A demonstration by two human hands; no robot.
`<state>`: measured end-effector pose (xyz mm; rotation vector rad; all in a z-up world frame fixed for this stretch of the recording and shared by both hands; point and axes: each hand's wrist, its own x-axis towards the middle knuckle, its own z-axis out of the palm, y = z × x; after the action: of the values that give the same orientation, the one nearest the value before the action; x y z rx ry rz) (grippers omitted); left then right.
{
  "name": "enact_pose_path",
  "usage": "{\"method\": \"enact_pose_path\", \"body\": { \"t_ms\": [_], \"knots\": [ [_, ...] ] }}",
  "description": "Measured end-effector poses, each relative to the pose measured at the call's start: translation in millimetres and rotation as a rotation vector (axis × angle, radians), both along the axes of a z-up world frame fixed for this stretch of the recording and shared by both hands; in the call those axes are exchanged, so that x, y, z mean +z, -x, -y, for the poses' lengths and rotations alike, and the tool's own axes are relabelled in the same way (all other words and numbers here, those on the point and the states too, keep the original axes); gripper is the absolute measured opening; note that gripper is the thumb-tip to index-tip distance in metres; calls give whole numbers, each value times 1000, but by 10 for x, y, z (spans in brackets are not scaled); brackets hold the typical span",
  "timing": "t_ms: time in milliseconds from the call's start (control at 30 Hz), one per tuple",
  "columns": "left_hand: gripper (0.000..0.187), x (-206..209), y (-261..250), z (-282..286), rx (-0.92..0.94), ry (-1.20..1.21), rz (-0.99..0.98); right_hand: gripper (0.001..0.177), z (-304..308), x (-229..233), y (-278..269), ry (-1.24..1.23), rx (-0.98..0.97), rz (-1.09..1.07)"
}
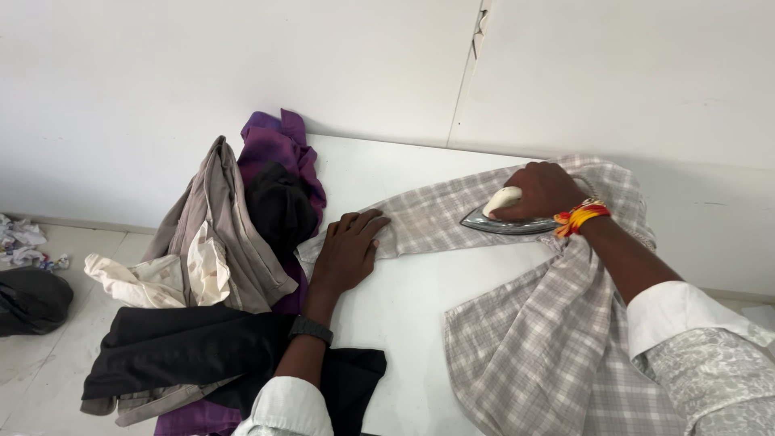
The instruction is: The person irons a gray plaid shirt on a white table using a white electric iron. They smooth the fabric with their hands, iron the sleeves and body, and reposition the shirt to access different areas.
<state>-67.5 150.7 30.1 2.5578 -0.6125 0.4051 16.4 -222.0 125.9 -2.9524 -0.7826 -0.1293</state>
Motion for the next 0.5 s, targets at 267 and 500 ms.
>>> {"method": "enact_pose_path", "body": {
  "t_ms": [267,500],
  "knots": [
    [56,6,10,-46,96,8,79,55,-233,-69,13,-28,105,20],
    [57,-23,-30,-10,207,-7,69,56,-144,-69,-30,-21,34,-27]
  ]
}}
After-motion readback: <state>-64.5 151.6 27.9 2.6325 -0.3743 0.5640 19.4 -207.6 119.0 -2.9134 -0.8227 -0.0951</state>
